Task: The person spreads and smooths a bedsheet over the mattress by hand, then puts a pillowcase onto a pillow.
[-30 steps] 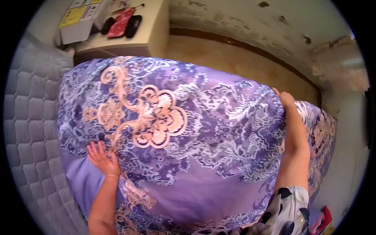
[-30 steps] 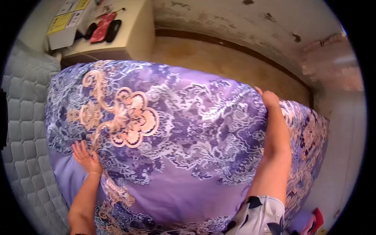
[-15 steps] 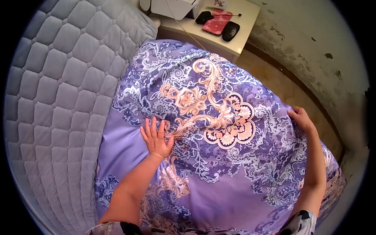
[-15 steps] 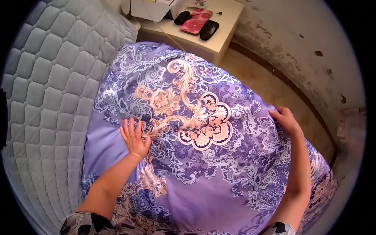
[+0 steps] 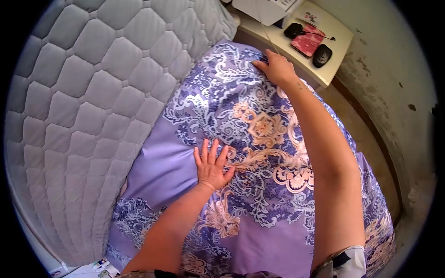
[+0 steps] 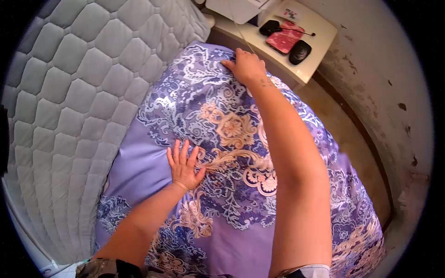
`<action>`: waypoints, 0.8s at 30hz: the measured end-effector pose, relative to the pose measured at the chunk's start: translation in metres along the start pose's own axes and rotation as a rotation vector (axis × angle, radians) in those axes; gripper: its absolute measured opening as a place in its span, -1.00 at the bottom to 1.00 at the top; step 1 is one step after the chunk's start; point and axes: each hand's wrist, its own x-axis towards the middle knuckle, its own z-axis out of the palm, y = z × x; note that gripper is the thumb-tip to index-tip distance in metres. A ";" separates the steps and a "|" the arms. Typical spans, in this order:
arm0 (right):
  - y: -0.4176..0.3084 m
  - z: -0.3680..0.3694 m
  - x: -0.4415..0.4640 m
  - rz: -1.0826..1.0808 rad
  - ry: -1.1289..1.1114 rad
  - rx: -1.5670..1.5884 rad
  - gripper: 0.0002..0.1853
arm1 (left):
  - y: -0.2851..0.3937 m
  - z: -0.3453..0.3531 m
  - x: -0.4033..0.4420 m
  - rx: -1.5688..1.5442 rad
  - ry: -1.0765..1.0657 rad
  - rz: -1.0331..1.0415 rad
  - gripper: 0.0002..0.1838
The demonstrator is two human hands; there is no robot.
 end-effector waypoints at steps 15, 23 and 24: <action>-0.045 0.044 0.051 -0.060 -0.003 0.252 -0.27 | -0.002 -0.001 -0.002 -0.111 -0.006 -0.022 -0.32; -0.060 -0.018 0.071 0.174 -0.680 0.755 -0.30 | -0.004 0.002 -0.003 -0.155 0.001 -0.020 -0.29; -0.048 -0.001 0.082 0.156 -0.648 0.648 -0.37 | -0.004 0.001 -0.004 -0.167 -0.008 -0.022 -0.30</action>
